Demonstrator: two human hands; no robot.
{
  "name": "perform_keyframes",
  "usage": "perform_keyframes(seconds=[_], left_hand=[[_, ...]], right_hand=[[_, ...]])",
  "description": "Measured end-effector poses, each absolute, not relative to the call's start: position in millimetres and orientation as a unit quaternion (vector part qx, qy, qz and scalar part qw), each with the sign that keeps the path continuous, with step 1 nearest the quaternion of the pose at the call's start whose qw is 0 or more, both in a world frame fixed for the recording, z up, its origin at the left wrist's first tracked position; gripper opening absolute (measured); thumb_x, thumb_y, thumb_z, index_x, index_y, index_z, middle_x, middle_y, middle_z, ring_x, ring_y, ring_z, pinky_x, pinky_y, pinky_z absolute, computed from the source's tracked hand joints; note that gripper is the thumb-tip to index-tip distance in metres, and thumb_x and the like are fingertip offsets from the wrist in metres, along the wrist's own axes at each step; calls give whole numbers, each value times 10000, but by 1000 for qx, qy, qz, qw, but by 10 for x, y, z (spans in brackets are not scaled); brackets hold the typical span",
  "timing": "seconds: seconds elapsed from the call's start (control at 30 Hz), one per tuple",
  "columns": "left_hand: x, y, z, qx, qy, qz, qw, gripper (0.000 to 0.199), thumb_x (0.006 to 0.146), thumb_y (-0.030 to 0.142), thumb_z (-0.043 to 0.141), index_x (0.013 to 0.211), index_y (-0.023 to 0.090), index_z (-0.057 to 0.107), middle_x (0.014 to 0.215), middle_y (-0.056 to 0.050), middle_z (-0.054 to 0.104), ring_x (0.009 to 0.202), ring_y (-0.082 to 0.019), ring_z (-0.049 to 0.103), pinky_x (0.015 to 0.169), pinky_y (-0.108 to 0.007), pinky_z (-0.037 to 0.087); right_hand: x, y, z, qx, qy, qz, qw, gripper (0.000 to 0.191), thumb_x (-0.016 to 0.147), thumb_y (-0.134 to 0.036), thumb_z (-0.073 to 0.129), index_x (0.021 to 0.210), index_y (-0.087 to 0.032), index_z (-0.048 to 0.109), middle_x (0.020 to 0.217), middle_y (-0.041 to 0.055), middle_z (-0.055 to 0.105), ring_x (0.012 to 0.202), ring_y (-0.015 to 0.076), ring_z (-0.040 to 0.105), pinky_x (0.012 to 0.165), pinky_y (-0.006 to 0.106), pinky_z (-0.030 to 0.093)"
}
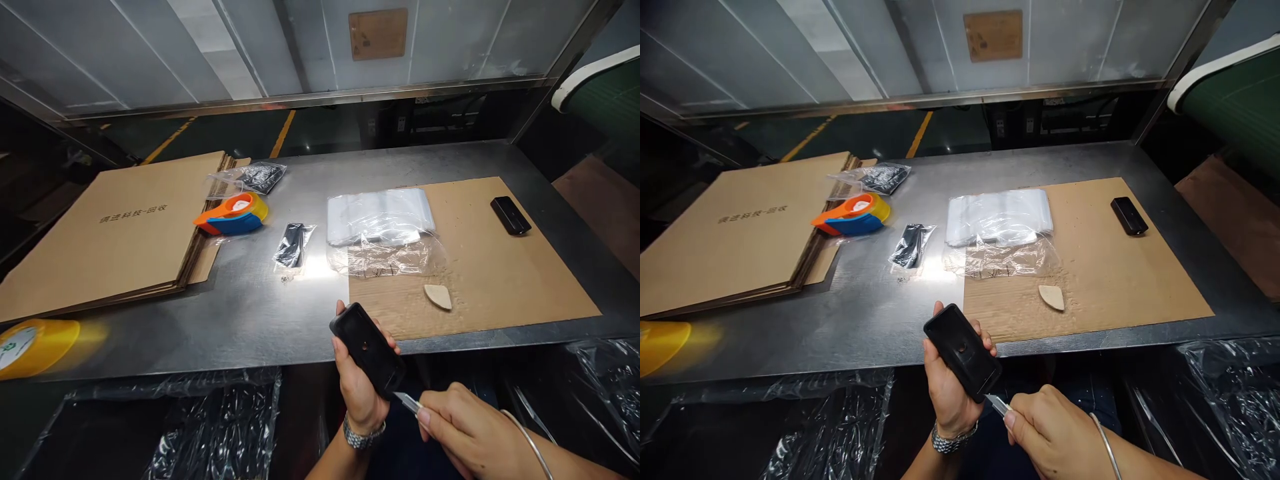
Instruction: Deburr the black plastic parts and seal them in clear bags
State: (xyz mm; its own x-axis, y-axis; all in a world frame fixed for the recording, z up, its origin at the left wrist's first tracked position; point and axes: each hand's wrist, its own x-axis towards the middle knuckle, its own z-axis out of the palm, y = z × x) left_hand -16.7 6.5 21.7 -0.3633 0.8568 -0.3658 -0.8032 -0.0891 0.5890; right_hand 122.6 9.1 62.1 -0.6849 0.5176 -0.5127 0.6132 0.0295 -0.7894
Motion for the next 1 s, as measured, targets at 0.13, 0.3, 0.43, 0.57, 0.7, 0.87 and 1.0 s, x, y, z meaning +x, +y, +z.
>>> perform_keyframes(seconds=[0.13, 0.3, 0.43, 0.57, 0.7, 0.87, 1.0], left_hand=[[-157, 52, 213, 40, 380, 743, 549, 443, 863, 494, 306, 1291, 389, 345, 777, -5, 554, 587, -146, 540, 523, -285, 473], [-148, 44, 211, 49, 383, 755, 530, 432, 866, 491, 287, 1282, 396, 351, 776, -5, 552, 592, -148, 537, 521, -285, 472], [-142, 52, 210, 48, 379, 763, 521, 419, 865, 497, 279, 1267, 409, 362, 768, -5, 563, 588, -148, 535, 518, -280, 466], [-131, 62, 231, 40, 376, 776, 504, 416, 848, 515, 306, 1245, 420, 389, 749, -2, 561, 580, -151, 530, 519, -285, 466], [-132, 74, 255, 35, 379, 796, 471, 416, 841, 522, 309, 1231, 422, 413, 736, 2, 557, 593, -149, 527, 529, -278, 469], [-136, 64, 251, 53, 368, 837, 402, 430, 800, 567, 383, 1214, 458, 417, 754, 14, 562, 623, -146, 524, 567, -274, 468], [-118, 53, 268, 78, 362, 860, 351, 443, 765, 582, 444, 1197, 492, 412, 769, 24, 563, 634, -151, 514, 572, -274, 465]], right_hand=[[1222, 84, 590, 392, 706, -588, 48, 347, 929, -326, 284, 706, -189, 512, 373, -90, 383, 353, 69, 410, 550, 208, 389], [1199, 73, 576, 390, 699, -598, 45, 361, 931, -315, 275, 684, -182, 501, 367, -90, 374, 359, 62, 417, 539, 187, 384], [1190, 58, 551, 388, 692, -608, 38, 375, 932, -328, 276, 684, -175, 512, 367, -89, 381, 351, 59, 407, 525, 182, 384], [1193, 59, 509, 375, 646, -664, 41, 374, 934, -352, 266, 717, -170, 511, 371, -96, 369, 320, 51, 365, 452, 155, 361], [1191, 40, 559, 397, 702, -591, 37, 367, 937, -326, 242, 714, -182, 496, 407, -72, 421, 369, 71, 427, 450, 168, 346], [1177, -113, 512, 373, 893, -248, -45, 274, 885, -174, 296, 769, -160, 544, 514, -9, 565, 421, 122, 521, 435, 245, 291], [1147, -196, 368, 337, 929, -77, -130, 304, 854, -72, 292, 959, -78, 577, 506, -3, 571, 403, 127, 534, 417, 269, 273]])
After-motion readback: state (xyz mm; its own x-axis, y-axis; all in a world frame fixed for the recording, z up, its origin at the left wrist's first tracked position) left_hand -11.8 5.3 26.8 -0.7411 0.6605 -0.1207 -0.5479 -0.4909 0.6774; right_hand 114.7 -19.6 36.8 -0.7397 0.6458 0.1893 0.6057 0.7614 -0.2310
